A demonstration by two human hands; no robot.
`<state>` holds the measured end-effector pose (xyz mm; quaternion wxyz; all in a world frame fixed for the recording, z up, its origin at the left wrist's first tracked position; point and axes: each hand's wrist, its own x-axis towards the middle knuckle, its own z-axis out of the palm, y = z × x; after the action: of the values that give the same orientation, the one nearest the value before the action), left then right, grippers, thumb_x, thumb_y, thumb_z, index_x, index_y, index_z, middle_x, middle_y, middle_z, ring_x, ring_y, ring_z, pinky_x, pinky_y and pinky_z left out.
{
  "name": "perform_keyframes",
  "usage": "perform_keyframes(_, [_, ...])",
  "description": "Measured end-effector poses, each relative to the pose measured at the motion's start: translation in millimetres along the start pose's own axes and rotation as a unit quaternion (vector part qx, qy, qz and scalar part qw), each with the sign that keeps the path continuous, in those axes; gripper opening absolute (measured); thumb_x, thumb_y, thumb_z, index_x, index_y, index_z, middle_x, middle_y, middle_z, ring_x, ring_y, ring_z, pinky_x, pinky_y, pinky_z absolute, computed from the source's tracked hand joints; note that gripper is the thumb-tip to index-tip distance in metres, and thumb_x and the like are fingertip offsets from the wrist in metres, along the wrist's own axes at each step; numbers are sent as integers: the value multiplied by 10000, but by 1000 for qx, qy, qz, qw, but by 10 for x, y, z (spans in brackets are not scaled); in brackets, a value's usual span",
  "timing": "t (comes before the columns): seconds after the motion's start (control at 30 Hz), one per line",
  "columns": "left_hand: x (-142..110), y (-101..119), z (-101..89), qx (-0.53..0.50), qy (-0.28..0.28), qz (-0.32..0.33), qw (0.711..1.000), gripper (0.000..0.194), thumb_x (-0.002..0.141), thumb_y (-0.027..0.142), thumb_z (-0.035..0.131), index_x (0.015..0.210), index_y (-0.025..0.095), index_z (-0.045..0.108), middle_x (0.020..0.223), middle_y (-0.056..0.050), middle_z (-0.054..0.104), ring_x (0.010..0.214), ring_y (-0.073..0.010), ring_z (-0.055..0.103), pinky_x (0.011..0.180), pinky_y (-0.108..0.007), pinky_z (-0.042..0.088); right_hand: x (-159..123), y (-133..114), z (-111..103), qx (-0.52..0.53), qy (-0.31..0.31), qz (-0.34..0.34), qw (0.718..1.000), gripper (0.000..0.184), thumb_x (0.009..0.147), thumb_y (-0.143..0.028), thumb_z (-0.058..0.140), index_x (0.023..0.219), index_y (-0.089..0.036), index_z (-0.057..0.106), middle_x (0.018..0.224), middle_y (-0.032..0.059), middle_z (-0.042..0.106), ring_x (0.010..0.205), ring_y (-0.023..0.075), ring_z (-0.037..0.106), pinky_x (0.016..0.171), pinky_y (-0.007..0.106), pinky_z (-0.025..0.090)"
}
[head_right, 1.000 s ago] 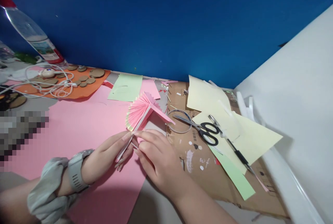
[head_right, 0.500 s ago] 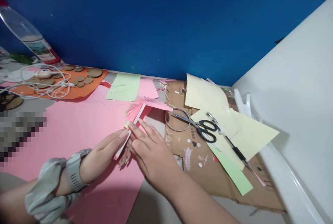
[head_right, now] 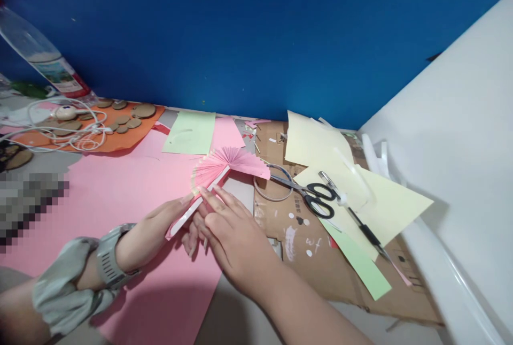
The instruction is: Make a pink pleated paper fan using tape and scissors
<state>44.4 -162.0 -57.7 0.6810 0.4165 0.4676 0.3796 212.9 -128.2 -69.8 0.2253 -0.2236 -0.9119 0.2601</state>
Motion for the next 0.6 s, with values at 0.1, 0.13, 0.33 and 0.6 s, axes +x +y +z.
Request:
perform_keyframes(0.1, [12, -2, -28, -21, -15, -9, 1000, 542, 921, 440, 257, 710, 91, 613, 576, -91, 638, 474, -152, 598, 471, -245, 470, -10, 4, 10, -2, -2, 8, 1000, 188, 919, -158, 333, 840, -183, 501, 1318, 104, 487, 1351, 185, 241, 1135, 473, 207])
perform_keyframes(0.13, [18, -2, -38, -32, -20, -16, 999, 529, 920, 437, 262, 743, 86, 615, 593, -98, 645, 474, -157, 603, 465, -249, 474, -13, 5, 13, -1, -1, 10, 1000, 186, 917, -154, 333, 836, -183, 498, 1315, 105, 490, 1347, 184, 250, 1134, 472, 207])
perform_keyframes(0.33, [47, 19, -88, -67, -35, -63, 995, 473, 910, 414, 283, 841, 71, 601, 609, -118, 658, 470, -168, 620, 436, -232, 473, -24, 3, 18, 4, 26, 20, 999, 168, 909, -161, 355, 832, -194, 501, 1281, 89, 526, 1317, 213, 311, 1096, 509, 267])
perform_keyframes(0.6, [44, 53, -127, -92, -64, -82, 990, 435, 895, 396, 317, 800, 84, 604, 670, -131, 678, 485, -145, 620, 437, -197, 458, -37, -3, 0, -3, 43, 26, 999, 152, 912, -170, 372, 877, -190, 518, 1338, 76, 477, 1300, 199, 323, 1067, 463, 316])
